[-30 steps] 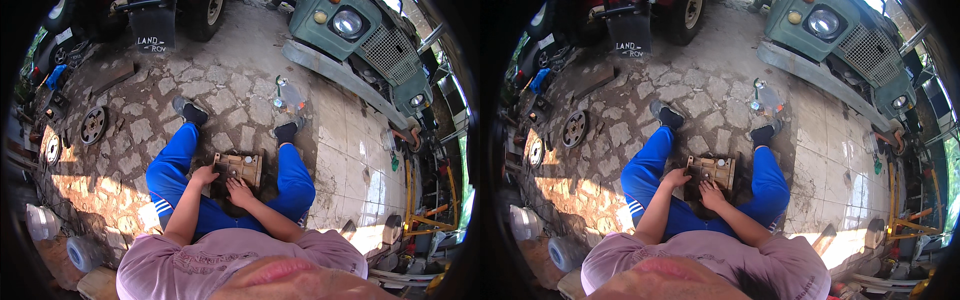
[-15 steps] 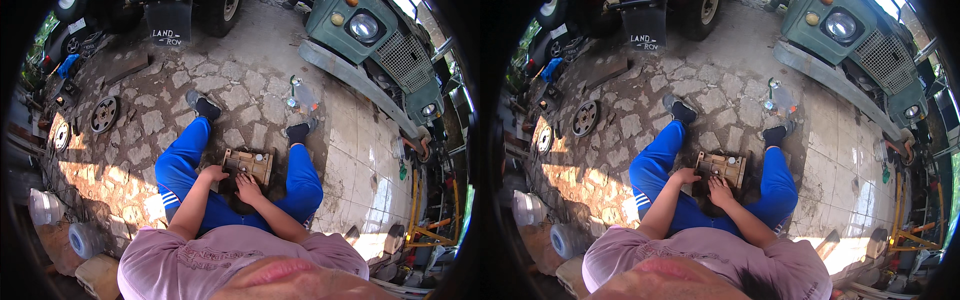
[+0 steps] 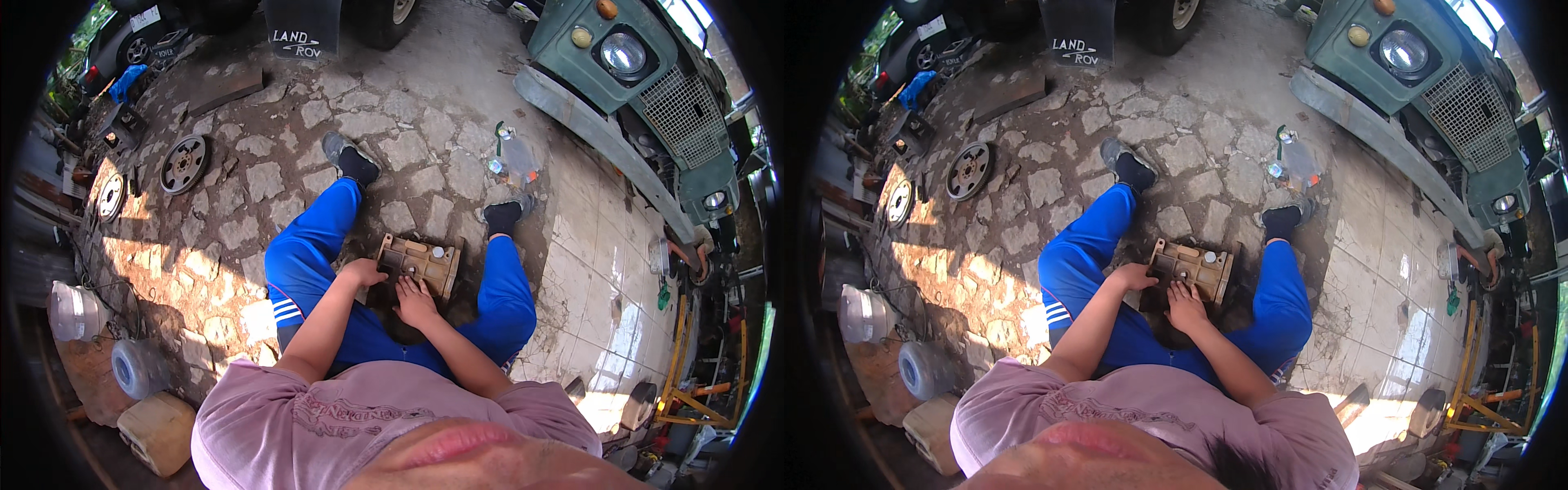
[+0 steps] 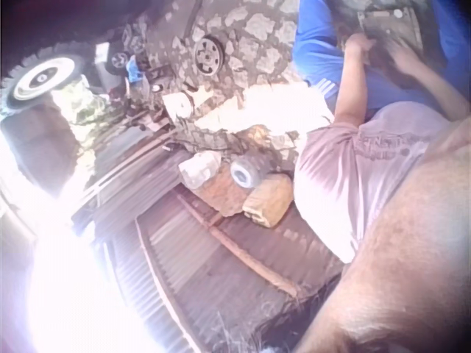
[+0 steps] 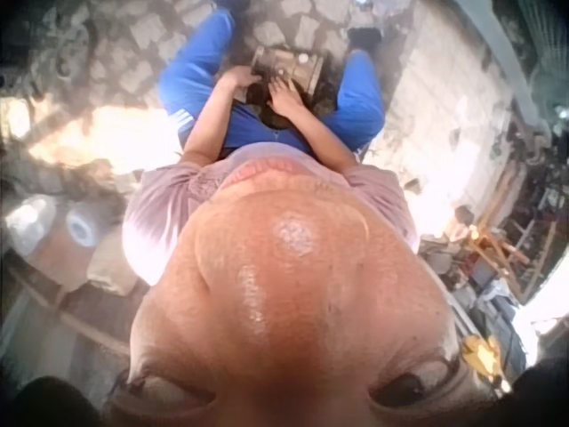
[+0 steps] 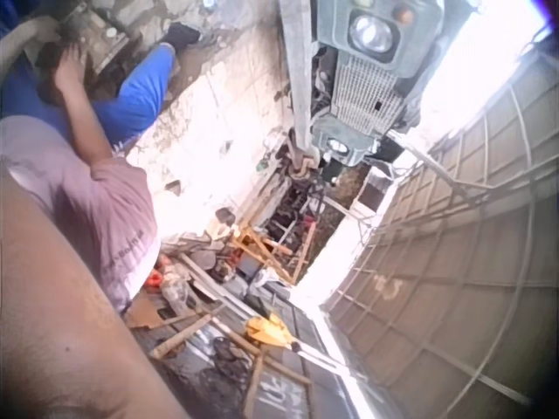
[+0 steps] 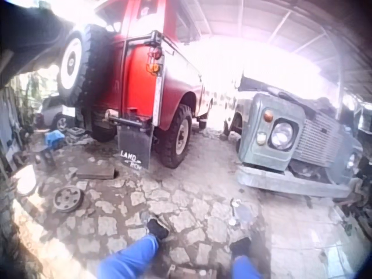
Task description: The person sits on the ground and assembles a small wooden object with multiple compartments. They repeatedly adjust and press the pieces together by hand.
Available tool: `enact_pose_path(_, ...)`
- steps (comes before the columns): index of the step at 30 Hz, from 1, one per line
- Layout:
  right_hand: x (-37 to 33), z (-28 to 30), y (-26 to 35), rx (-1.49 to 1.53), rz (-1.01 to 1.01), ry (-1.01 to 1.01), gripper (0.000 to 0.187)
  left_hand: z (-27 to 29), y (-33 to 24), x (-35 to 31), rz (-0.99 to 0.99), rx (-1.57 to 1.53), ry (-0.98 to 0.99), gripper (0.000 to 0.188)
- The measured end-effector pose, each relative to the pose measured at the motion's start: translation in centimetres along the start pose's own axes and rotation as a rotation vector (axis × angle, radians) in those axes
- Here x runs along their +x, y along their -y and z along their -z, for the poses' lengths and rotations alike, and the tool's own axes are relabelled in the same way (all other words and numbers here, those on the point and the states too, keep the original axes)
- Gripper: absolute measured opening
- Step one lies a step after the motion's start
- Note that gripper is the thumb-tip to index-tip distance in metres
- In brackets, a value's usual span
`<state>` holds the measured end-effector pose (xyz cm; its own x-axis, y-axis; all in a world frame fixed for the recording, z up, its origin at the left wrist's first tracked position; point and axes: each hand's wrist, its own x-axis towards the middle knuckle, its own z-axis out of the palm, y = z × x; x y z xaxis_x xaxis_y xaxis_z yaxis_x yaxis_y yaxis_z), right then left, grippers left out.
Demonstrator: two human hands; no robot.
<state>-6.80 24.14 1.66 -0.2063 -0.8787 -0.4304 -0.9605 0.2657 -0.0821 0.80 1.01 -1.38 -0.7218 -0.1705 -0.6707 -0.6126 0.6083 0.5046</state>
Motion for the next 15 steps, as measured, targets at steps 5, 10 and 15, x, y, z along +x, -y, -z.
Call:
enact_pose_path(5, -2.1, 0.5, 0.4, 0.071, -0.028, 0.046, 0.083, -0.2, -0.8, -1.4, -0.003, 0.048, -0.059, 0.071)
enact_pose_path(10, -2.3, -0.1, 0.5, 0.081, -0.049, 0.038, 0.083, 0.2, -1.0, -1.1, 0.035, -0.01, 0.001, 0.07)
enact_pose_path(15, -0.5, 0.6, -0.1, 0.044, -0.014, 0.037, 0.088, -0.1, -0.5, -0.9, 0.011, 0.022, 0.025, 0.073)
